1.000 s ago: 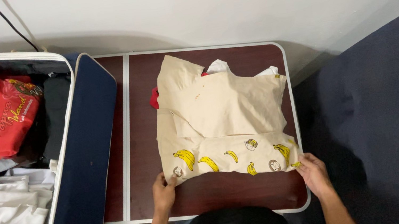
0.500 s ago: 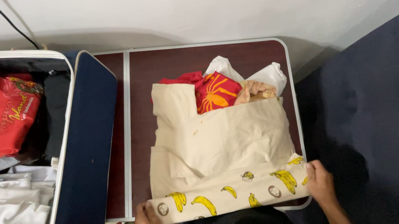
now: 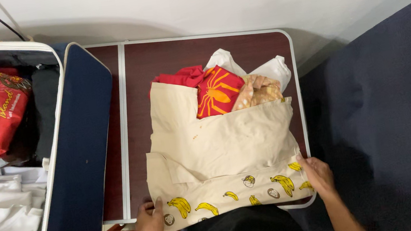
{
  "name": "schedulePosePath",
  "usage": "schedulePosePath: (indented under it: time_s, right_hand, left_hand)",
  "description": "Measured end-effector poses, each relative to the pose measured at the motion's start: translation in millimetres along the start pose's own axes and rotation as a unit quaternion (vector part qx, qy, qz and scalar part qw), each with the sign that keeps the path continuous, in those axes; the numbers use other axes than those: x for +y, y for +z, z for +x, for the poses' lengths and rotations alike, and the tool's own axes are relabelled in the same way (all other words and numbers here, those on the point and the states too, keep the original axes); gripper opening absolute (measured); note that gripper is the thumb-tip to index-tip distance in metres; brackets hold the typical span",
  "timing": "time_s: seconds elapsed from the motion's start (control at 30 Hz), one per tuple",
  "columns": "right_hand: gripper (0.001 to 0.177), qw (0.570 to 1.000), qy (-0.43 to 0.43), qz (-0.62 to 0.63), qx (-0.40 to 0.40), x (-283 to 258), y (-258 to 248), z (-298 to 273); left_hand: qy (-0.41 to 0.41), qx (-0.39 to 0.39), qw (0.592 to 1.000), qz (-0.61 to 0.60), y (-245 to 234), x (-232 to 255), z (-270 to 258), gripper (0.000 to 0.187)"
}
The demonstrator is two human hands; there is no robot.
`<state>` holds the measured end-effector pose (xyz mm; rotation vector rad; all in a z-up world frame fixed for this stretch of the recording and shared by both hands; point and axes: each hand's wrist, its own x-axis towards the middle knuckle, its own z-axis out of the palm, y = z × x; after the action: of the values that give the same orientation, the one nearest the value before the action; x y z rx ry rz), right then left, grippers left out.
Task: The person folds shirts and shorts by hand on a small table and places them into a suitcase.
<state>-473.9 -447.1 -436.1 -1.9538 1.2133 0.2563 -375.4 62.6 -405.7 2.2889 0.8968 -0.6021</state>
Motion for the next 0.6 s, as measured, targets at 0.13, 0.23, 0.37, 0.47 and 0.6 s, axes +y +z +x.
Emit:
schedulePosePath:
  time_s: [0.13, 0.23, 0.37, 0.47, 0.6]
  right_hand:
    - [0.046, 0.996, -0.013, -0.068, -0.052, -16, 1, 2]
    - [0.037, 0.99, -0.139, -0.014, -0.018, -16, 1, 1]
    - [0.03, 0.974, -0.212, -0.014, 0.085, -14, 6, -17]
    - [0.029, 0.978, -0.177, -0.018, 0.108, -18, 9, -22]
    - [0.037, 0.989, -0.057, -0.107, 0.086, -17, 12, -8]
  left_hand:
    - [0.052, 0.029, 0.998, 0.035, -1, 13, 4, 0.07]
    - [0.007, -0.045, 0.996, 0.073, -4, 15, 10, 0.062]
    - [-0.048, -0.149, 0.985, 0.075, -17, 21, 10, 0.054]
    - [0.0, -0.162, 0.987, 0.012, -18, 22, 12, 0.044]
    - [0.04, -0.095, 0.994, -0.045, 1, 13, 17, 0.039]
